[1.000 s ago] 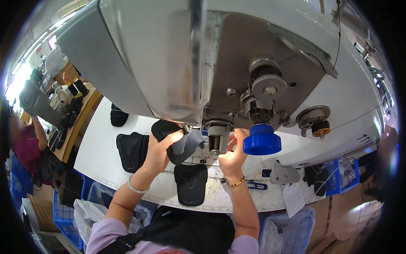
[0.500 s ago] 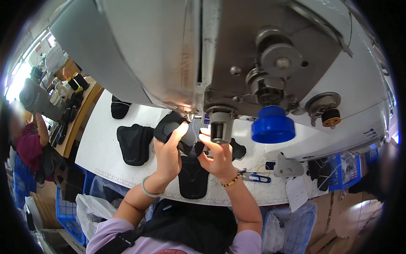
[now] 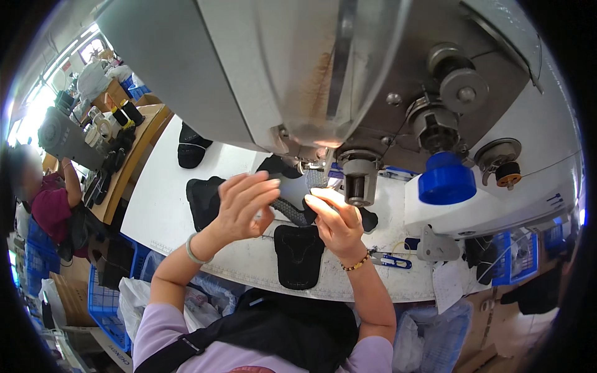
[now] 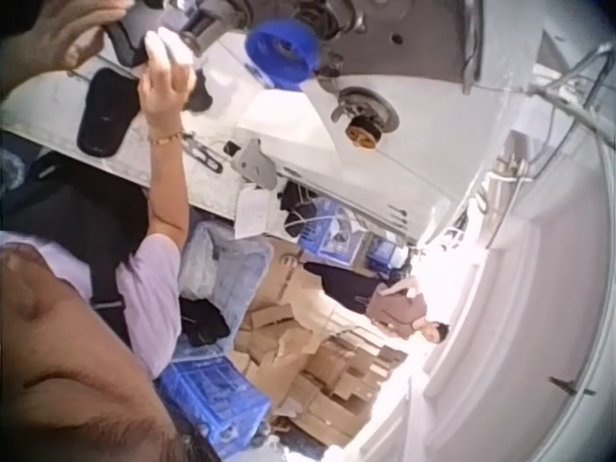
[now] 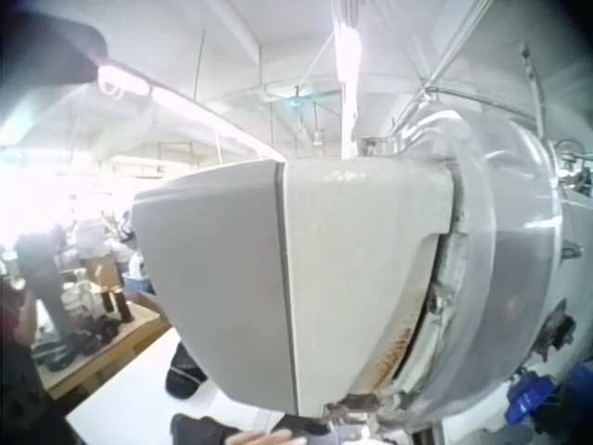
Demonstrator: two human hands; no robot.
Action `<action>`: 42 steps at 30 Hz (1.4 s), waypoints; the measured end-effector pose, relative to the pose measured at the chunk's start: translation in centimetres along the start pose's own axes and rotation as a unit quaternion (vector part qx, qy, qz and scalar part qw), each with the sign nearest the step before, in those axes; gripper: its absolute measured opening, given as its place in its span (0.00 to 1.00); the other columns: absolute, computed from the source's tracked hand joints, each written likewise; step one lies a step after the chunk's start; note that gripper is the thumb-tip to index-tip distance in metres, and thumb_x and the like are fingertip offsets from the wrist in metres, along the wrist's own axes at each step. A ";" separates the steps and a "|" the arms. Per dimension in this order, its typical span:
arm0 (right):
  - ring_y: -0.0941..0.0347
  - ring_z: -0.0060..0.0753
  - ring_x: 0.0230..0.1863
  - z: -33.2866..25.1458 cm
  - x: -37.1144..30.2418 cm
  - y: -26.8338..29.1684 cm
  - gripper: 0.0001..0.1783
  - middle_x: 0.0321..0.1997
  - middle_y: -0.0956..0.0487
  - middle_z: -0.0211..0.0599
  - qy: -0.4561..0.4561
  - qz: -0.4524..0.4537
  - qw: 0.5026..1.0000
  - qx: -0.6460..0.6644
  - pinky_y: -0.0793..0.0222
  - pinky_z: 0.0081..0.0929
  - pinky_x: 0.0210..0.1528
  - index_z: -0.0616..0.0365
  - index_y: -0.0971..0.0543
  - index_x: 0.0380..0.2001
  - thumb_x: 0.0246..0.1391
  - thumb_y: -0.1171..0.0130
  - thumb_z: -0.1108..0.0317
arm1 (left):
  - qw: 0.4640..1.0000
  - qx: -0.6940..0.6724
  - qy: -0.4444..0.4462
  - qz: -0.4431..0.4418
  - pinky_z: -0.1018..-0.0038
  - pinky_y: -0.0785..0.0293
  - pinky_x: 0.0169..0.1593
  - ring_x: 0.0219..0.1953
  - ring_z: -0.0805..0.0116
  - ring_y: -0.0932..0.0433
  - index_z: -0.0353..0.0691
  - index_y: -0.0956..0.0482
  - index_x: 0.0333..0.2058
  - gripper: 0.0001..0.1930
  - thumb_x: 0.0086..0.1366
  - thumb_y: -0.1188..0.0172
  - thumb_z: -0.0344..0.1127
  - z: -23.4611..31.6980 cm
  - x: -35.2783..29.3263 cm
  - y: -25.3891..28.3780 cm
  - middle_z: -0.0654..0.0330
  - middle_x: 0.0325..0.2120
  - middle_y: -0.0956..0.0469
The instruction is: Use an industrial sewing machine to stitch components of a shoe upper together.
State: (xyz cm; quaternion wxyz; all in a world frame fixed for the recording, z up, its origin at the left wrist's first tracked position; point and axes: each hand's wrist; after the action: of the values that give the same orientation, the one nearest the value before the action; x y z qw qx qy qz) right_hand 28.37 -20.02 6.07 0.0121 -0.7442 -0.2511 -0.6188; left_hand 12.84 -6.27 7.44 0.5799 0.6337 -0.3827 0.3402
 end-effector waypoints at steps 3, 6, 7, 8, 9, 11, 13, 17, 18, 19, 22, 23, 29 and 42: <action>0.24 0.34 0.41 0.0 0.1 0.1 0.23 0.41 0.24 0.35 0.004 0.002 1.000 0.007 0.27 0.27 0.40 0.55 0.20 0.38 0.34 0.40 0.85 | 0.997 -0.061 -0.027 -0.026 0.67 0.39 0.56 0.52 0.65 0.29 0.38 0.30 0.51 0.24 0.52 0.43 0.27 -0.3 0.9 -1.0 0.59 0.48 0.26; 0.24 0.33 0.39 0.0 0.3 0.0 0.21 0.40 0.24 0.35 0.016 0.000 1.000 0.001 0.26 0.26 0.38 0.55 0.20 0.37 0.35 0.40 0.84 | 0.989 -0.144 -0.012 -0.008 0.67 0.37 0.54 0.47 0.62 0.26 0.33 0.32 0.52 0.26 0.53 0.42 0.33 -0.6 1.1 -1.5 0.52 0.44 0.26; 0.24 0.32 0.37 0.0 0.3 -0.1 0.20 0.40 0.24 0.34 0.020 -0.002 1.000 -0.003 0.26 0.25 0.37 0.54 0.19 0.36 0.35 0.39 0.83 | 0.989 -0.145 -0.013 -0.007 0.67 0.37 0.54 0.47 0.62 0.26 0.33 0.32 0.52 0.26 0.53 0.42 0.33 -0.5 1.2 -1.4 0.52 0.44 0.26; 0.24 0.32 0.37 0.1 0.3 -0.2 0.20 0.40 0.24 0.34 0.021 -0.001 1.000 -0.004 0.26 0.25 0.37 0.54 0.19 0.36 0.35 0.39 0.83 | 0.990 -0.141 -0.006 -0.007 0.68 0.36 0.54 0.46 0.63 0.26 0.34 0.30 0.51 0.25 0.53 0.43 0.32 -0.5 1.2 -1.4 0.54 0.43 0.25; 0.25 0.30 0.36 0.1 0.3 -0.4 0.20 0.39 0.23 0.33 0.027 0.004 1.000 -0.009 0.27 0.24 0.35 0.53 0.19 0.36 0.36 0.39 0.82 | 0.991 -0.136 0.002 -0.008 0.68 0.36 0.53 0.46 0.64 0.26 0.36 0.29 0.50 0.24 0.52 0.43 0.31 -0.5 1.3 -1.3 0.56 0.42 0.24; 0.25 0.29 0.34 -0.1 0.5 -0.8 0.19 0.38 0.23 0.32 0.033 0.012 0.999 -0.014 0.27 0.23 0.33 0.52 0.19 0.36 0.36 0.38 0.81 | 0.995 -0.095 -0.021 -0.005 0.69 0.36 0.53 0.45 0.67 0.25 0.37 0.26 0.48 0.21 0.52 0.43 0.31 -0.8 1.7 -0.8 0.59 0.40 0.24; 0.26 0.26 0.32 -0.2 0.5 -0.7 0.19 0.37 0.22 0.29 0.029 0.007 0.999 -0.013 0.29 0.21 0.31 0.51 0.18 0.37 0.37 0.37 0.80 | 0.997 -0.057 -0.046 0.001 0.70 0.36 0.53 0.44 0.69 0.25 0.39 0.24 0.45 0.19 0.52 0.43 0.31 -0.8 2.0 -0.8 0.61 0.39 0.24; 0.26 0.24 0.33 1.1 -1.6 1.6 0.15 0.37 0.21 0.27 -0.055 -0.034 0.997 -0.053 0.29 0.17 0.33 0.49 0.18 0.37 0.43 0.40 0.77 | 0.996 -0.005 -0.083 -0.017 0.72 0.37 0.51 0.45 0.73 0.25 0.44 0.21 0.40 0.15 0.51 0.43 0.31 0.4 3.5 -1.5 0.67 0.40 0.23; 0.25 0.25 0.34 1.1 -1.2 1.4 0.15 0.36 0.21 0.27 -0.022 -0.035 0.998 -0.039 0.29 0.19 0.34 0.49 0.19 0.38 0.44 0.41 0.75 | 0.996 -0.007 -0.088 -0.031 0.71 0.34 0.51 0.46 0.69 0.25 0.41 0.21 0.41 0.15 0.53 0.45 0.28 0.3 3.2 -1.3 0.63 0.41 0.23; 0.25 0.26 0.35 0.9 -0.6 0.4 0.14 0.36 0.21 0.27 0.004 -0.038 0.999 -0.037 0.28 0.20 0.36 0.48 0.20 0.39 0.46 0.42 0.74 | 0.994 -0.006 -0.092 -0.057 0.68 0.31 0.50 0.48 0.64 0.25 0.39 0.22 0.42 0.15 0.55 0.48 0.26 0.3 3.4 -0.5 0.60 0.42 0.23; 0.27 0.30 0.44 1.1 0.1 0.0 0.11 0.40 0.24 0.27 0.043 -0.019 0.999 -0.004 0.30 0.28 0.43 0.49 0.23 0.38 0.49 0.45 0.70 | 0.993 0.046 -0.090 -0.053 0.68 0.32 0.46 0.45 0.63 0.23 0.39 0.23 0.40 0.11 0.57 0.46 0.23 0.0 2.8 -0.3 0.59 0.40 0.22; 0.27 0.27 0.37 0.7 1.0 -0.1 0.13 0.40 0.23 0.27 0.103 -0.003 0.994 -0.034 0.29 0.25 0.37 0.53 0.24 0.39 0.47 0.44 0.70 | 0.993 0.063 -0.094 -0.033 0.68 0.34 0.45 0.43 0.63 0.22 0.40 0.23 0.38 0.08 0.59 0.45 0.25 -0.6 2.4 0.0 0.60 0.38 0.22; 0.29 0.30 0.35 0.8 0.7 0.8 0.09 0.37 0.26 0.29 0.118 0.010 0.992 -0.051 0.30 0.26 0.38 0.55 0.26 0.35 0.49 0.46 0.70 | 0.992 -0.008 -0.123 -0.007 0.59 0.33 0.47 0.44 0.52 0.24 0.32 0.26 0.42 0.12 0.67 0.54 0.33 -1.9 1.4 -2.2 0.51 0.40 0.24; 0.31 0.34 0.36 0.2 0.1 -0.8 0.06 0.40 0.26 0.28 0.068 0.033 0.996 0.043 0.31 0.29 0.33 0.53 0.30 0.30 0.48 0.44 0.74 | 0.990 -0.092 -0.101 0.032 0.63 0.26 0.44 0.37 0.54 0.22 0.32 0.23 0.38 0.07 0.61 0.46 0.23 1.3 4.0 -0.6 0.51 0.35 0.22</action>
State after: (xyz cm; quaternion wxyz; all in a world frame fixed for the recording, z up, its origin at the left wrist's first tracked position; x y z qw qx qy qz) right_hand 28.28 -19.22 5.84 0.0815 -0.7073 -0.2512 -0.6557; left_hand 15.28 -7.86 10.52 0.5828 0.5964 -0.4892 0.2559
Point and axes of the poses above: each hand's wrist, its own x-axis towards the middle knuckle, its own y-axis out of the back of the hand, z = x × y
